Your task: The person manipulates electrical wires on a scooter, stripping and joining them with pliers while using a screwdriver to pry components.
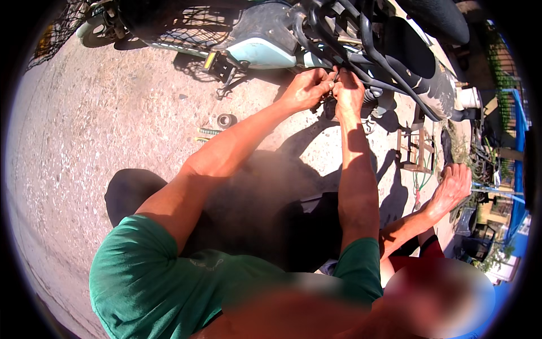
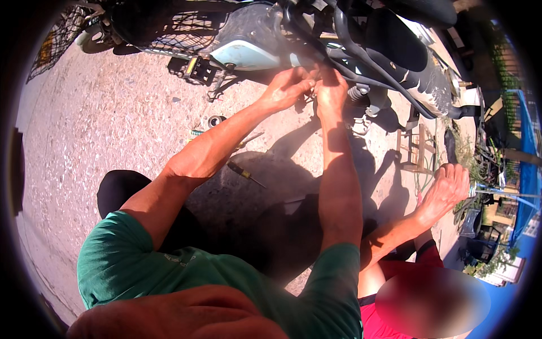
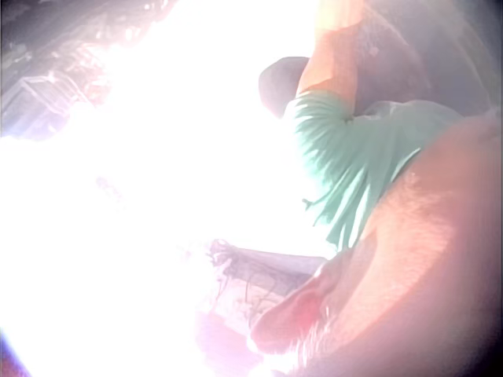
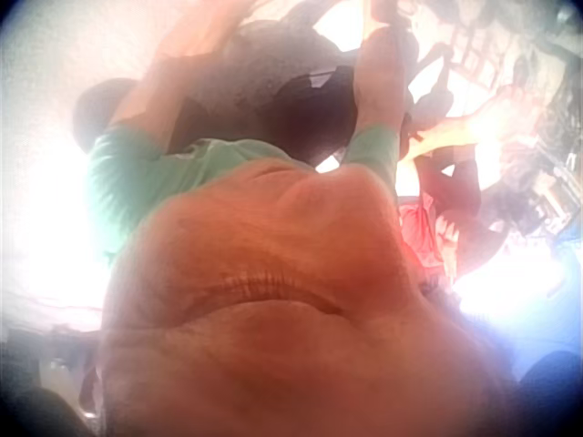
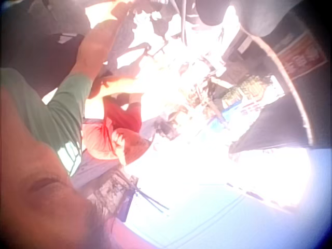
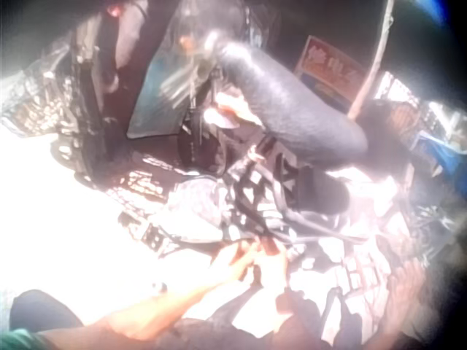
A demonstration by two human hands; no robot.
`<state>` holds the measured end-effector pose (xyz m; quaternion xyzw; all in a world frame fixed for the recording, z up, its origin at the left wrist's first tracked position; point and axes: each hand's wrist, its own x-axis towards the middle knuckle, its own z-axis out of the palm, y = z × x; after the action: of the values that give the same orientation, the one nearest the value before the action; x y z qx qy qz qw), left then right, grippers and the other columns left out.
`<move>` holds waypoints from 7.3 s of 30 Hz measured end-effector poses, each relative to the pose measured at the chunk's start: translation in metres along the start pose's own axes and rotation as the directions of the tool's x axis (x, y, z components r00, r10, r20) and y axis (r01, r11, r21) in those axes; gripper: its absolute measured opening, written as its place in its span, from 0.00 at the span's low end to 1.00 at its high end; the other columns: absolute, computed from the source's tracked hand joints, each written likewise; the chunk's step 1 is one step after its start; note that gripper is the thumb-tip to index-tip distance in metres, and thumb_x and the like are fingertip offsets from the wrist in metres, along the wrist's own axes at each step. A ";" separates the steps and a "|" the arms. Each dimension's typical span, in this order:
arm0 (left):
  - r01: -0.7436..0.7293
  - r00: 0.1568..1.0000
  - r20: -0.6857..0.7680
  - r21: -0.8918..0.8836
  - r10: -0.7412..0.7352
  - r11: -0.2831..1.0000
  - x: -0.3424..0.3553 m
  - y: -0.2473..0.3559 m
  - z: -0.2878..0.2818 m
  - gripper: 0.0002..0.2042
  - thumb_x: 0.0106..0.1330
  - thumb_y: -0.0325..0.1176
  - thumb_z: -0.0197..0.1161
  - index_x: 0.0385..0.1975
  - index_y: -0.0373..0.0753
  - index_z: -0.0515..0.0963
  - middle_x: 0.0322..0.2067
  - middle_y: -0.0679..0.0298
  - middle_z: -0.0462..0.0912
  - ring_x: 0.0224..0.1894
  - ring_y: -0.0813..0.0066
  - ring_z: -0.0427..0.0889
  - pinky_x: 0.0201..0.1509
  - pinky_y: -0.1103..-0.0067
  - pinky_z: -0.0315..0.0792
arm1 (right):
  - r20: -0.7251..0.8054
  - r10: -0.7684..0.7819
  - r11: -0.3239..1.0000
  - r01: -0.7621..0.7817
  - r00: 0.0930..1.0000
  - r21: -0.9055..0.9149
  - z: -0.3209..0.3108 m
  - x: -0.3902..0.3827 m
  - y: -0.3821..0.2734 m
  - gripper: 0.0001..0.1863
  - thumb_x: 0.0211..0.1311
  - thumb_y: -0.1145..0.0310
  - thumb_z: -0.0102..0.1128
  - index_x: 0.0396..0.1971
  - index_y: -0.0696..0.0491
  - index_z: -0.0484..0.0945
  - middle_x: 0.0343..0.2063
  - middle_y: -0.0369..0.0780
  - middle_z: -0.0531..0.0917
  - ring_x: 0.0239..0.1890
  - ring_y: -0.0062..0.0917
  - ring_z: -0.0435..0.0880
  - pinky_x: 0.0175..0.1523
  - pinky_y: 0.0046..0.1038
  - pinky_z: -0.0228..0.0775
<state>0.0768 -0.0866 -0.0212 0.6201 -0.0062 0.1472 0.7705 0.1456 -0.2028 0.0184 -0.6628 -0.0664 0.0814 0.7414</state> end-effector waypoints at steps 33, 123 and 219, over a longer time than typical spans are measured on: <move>-0.034 0.998 0.051 0.168 0.025 0.985 0.002 0.002 -0.002 0.12 0.69 0.35 0.59 0.36 0.29 0.75 0.25 0.57 0.82 0.22 0.73 0.81 0.24 0.75 0.75 | -0.068 -0.117 0.993 0.116 0.991 -0.022 0.000 0.011 0.015 0.10 0.66 0.67 0.60 0.33 0.60 0.81 0.23 0.36 0.80 0.23 0.18 0.74 0.27 0.20 0.64; 0.030 0.893 -0.419 -0.308 -0.164 0.951 0.042 -0.013 0.045 0.08 0.59 0.28 0.58 0.20 0.34 0.75 0.18 0.64 0.77 0.22 0.77 0.73 0.27 0.73 0.69 | 0.063 -0.014 0.970 0.029 0.998 -0.243 -0.013 -0.003 -0.006 0.14 0.72 0.62 0.55 0.29 0.55 0.77 0.18 0.29 0.69 0.19 0.11 0.62 0.24 0.18 0.51; 0.634 0.774 0.541 -0.674 -0.330 0.380 0.054 -0.040 -0.002 0.11 0.71 0.32 0.48 0.31 0.35 0.75 0.23 0.61 0.76 0.22 0.68 0.73 0.26 0.71 0.68 | 0.324 0.138 0.883 0.032 0.936 -0.469 -0.017 -0.033 -0.019 0.15 0.72 0.63 0.53 0.43 0.59 0.82 0.24 0.32 0.79 0.21 0.12 0.71 0.26 0.19 0.62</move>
<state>0.1376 -0.0805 -0.0498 0.1674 -0.0151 -0.2104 0.9631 0.1169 -0.2281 0.0356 -0.7980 -0.1956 0.1996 0.5339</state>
